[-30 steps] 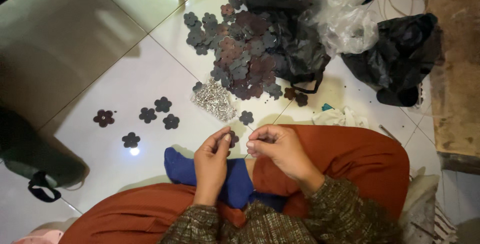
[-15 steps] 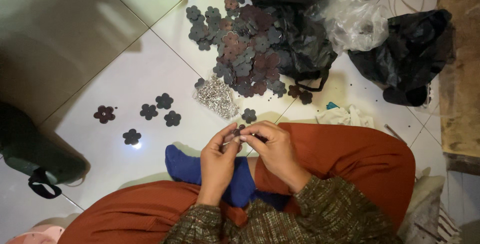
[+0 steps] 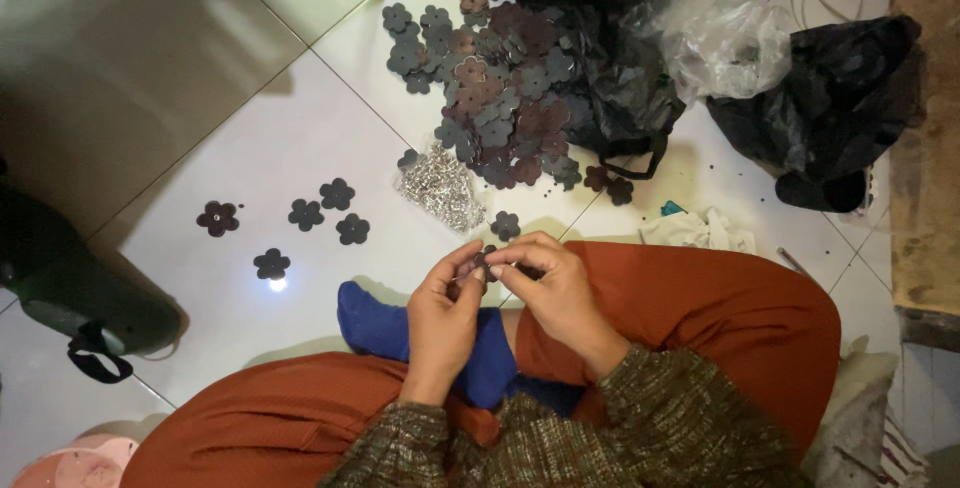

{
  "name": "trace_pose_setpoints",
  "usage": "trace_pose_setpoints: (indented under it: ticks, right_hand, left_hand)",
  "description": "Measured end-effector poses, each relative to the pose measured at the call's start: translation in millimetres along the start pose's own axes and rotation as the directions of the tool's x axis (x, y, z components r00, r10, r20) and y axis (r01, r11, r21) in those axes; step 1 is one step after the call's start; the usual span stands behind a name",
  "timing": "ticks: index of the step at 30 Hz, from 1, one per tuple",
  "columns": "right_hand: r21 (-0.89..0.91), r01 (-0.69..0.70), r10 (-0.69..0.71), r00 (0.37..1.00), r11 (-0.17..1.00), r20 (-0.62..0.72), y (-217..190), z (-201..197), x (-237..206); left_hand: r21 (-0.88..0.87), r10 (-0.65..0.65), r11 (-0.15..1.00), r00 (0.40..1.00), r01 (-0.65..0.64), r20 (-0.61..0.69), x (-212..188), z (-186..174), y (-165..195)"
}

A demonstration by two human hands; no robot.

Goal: The person sits on the floor and assembles small flower-shaped pieces by inserting a metal pin through the center of each. They pick up a piece, insert the pin, and place the finished unit on the floor, repeating this process continuously.

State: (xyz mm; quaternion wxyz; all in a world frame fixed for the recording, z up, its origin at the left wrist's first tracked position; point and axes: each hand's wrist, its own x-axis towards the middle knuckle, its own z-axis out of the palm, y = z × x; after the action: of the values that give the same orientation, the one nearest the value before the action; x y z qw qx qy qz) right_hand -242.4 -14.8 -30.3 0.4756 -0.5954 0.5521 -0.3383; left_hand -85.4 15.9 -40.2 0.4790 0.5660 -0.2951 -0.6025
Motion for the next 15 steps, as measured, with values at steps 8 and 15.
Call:
trace_pose_setpoints:
  ticks: [8,15]
  right_hand:
    - [0.109,-0.133,0.135,0.991,0.985,-0.008,12.6,0.7,0.3]
    - [0.285,-0.246,0.231,0.969,0.927,0.087,7.4,-0.6,3.8]
  left_hand:
    - [0.265,0.105,0.959,0.994,-0.1,-0.003,-7.9,2.9,17.9]
    - [0.303,0.151,0.943,0.988,-0.136,-0.025,-7.2,2.3,23.5]
